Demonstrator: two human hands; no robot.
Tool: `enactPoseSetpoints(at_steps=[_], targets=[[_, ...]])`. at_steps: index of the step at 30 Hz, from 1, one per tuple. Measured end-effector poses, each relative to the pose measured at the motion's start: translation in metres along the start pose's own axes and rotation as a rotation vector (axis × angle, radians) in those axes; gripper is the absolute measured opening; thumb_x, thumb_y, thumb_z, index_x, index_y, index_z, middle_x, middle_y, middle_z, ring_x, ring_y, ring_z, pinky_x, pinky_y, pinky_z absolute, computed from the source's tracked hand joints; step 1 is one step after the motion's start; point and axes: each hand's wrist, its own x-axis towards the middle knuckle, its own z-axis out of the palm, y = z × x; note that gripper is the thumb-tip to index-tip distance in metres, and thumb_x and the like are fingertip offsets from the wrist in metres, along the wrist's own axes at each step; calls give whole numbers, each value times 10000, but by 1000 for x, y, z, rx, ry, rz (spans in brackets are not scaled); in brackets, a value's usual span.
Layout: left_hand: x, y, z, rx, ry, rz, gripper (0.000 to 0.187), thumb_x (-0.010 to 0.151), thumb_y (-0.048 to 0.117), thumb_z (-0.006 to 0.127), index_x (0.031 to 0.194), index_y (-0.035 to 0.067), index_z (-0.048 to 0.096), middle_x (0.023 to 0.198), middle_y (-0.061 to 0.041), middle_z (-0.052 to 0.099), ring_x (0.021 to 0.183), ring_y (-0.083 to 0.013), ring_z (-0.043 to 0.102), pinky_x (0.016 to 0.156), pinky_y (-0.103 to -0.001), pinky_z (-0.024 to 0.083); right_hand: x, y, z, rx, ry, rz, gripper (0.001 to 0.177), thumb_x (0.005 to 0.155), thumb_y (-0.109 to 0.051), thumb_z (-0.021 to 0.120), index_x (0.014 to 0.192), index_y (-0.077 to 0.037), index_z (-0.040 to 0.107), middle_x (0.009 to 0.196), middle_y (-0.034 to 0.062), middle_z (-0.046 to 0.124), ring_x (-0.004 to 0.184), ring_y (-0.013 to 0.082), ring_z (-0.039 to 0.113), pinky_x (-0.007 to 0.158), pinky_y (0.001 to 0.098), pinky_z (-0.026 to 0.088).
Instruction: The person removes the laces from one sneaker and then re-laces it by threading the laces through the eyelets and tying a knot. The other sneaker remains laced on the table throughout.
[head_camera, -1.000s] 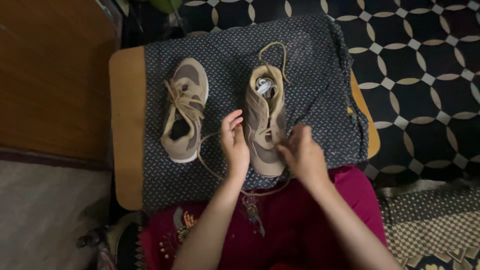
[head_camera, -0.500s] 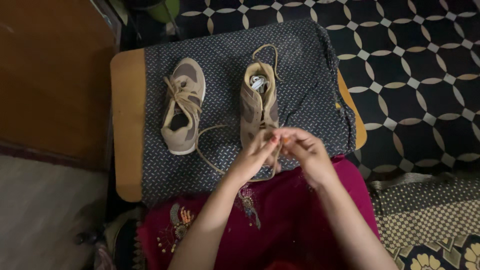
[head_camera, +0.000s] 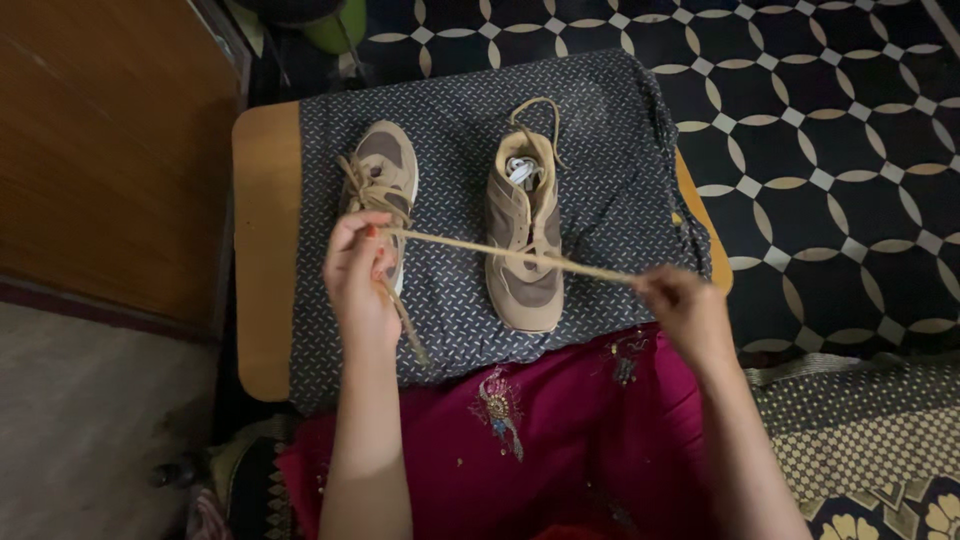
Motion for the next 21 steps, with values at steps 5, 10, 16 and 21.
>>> enactPoseSetpoints(at_steps=[5, 10, 16, 21], targets=[[-10, -15, 24, 375, -192, 190, 180, 947, 52, 558, 817, 124, 659, 753, 15, 626, 618, -65, 482, 563, -202, 388, 3, -12, 1, 1, -330, -406, 329, 821, -131, 795, 1132, -31, 754, 1058, 111, 759, 896, 198, 724, 749, 328, 599], [-36, -32, 59, 713, -622, 617, 189, 782, 28, 543, 637, 142, 582, 606, 21, 538, 633, -169, 465, 819, -367, 321, 2, -58, 50, 372, -219, -419, 539, 851, -37, 748, 1376, -56, 630, 1110, 93, 741, 989, 217, 731, 921, 331, 573], [-52, -41, 76, 589, -831, 637, 153, 763, 28, 537, 635, 110, 554, 668, -19, 582, 699, -192, 531, 850, -358, 303, 12, -77, 95, 640, -209, -580, 506, 854, 111, 623, 1340, -27, 605, 1354, 170, 658, 1242, 267, 657, 1044, 342, 531], [-45, -32, 68, 383, -955, 288, 149, 784, 9, 510, 653, 78, 523, 652, -28, 537, 688, -172, 505, 839, -285, 393, 28, -59, 106, 970, -434, -342, 398, 851, 49, 651, 1245, -7, 640, 1281, 108, 681, 1127, 210, 663, 977, 306, 544]])
